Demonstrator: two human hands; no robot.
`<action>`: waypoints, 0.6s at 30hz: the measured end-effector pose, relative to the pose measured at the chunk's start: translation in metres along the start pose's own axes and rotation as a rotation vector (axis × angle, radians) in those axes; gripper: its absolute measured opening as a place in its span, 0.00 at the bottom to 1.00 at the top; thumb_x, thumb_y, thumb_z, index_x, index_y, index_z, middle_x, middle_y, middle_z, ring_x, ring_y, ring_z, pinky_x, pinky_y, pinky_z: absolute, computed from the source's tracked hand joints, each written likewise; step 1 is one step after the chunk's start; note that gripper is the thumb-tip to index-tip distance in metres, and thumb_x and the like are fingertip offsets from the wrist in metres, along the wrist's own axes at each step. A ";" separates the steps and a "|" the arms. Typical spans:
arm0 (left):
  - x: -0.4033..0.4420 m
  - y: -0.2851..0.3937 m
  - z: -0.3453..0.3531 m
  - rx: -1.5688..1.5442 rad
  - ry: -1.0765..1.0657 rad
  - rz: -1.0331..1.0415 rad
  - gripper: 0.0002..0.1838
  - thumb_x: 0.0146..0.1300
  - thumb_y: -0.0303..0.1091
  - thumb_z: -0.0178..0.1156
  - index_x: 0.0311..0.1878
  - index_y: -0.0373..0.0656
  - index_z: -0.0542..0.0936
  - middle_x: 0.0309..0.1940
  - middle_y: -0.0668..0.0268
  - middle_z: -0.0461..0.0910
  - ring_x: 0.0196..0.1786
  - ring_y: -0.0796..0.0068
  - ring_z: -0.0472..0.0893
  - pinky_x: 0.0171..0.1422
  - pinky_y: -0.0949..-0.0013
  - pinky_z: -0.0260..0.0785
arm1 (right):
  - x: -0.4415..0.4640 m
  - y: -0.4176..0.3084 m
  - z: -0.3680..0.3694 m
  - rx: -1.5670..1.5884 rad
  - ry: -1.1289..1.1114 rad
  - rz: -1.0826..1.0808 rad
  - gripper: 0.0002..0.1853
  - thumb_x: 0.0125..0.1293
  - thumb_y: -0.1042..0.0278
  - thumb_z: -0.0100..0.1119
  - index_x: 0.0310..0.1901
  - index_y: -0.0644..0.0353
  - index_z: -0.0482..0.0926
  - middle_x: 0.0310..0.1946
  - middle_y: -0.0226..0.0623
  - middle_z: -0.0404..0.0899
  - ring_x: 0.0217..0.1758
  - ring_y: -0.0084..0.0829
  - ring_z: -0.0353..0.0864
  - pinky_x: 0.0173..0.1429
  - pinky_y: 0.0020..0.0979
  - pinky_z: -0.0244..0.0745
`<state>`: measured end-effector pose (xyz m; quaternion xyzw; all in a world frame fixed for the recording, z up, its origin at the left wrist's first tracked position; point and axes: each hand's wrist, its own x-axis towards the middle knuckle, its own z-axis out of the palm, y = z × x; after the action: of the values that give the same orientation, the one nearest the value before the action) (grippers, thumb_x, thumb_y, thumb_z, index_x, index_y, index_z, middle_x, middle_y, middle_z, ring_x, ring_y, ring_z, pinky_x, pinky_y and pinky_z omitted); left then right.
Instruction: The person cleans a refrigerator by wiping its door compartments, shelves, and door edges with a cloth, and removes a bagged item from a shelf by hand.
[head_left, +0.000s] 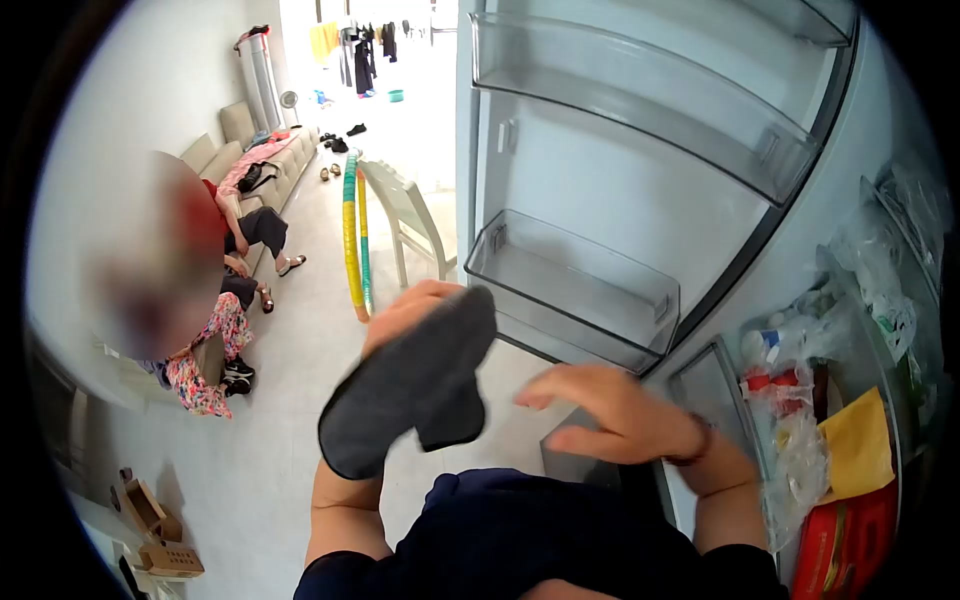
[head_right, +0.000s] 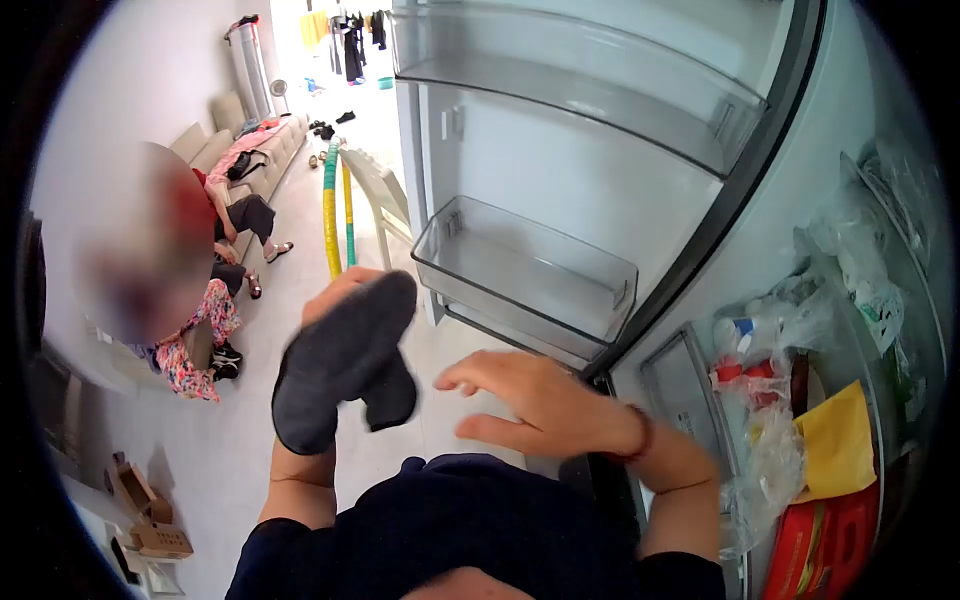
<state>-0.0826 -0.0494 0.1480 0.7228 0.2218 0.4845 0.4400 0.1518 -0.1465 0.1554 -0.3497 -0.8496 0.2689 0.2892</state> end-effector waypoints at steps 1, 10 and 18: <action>0.002 -0.018 -0.001 0.143 -0.128 0.188 0.14 0.53 0.24 0.64 0.45 0.38 0.82 0.46 0.59 0.81 0.47 0.61 0.81 0.55 0.67 0.71 | 0.001 0.018 0.027 0.316 -0.023 0.155 0.24 0.70 0.61 0.59 0.62 0.65 0.69 0.55 0.48 0.77 0.53 0.40 0.81 0.58 0.37 0.74; -0.004 -0.049 0.019 0.207 -0.311 0.257 0.20 0.43 0.15 0.57 0.42 0.39 0.84 0.42 0.60 0.79 0.44 0.58 0.78 0.50 0.65 0.72 | 0.002 0.072 0.111 0.821 0.038 0.335 0.19 0.71 0.63 0.60 0.56 0.66 0.73 0.44 0.34 0.79 0.45 0.22 0.78 0.50 0.29 0.75; -0.015 -0.077 -0.014 -0.111 -0.154 0.043 0.18 0.41 0.14 0.56 0.37 0.35 0.85 0.48 0.60 0.77 0.51 0.69 0.77 0.54 0.69 0.69 | -0.020 0.058 0.066 0.602 0.325 0.379 0.14 0.72 0.69 0.56 0.55 0.66 0.75 0.35 0.24 0.76 0.38 0.15 0.73 0.43 0.23 0.71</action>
<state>-0.0932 -0.0155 0.0765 0.7370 0.1445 0.4483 0.4848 0.1439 -0.1429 0.0657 -0.4381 -0.5961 0.4959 0.4548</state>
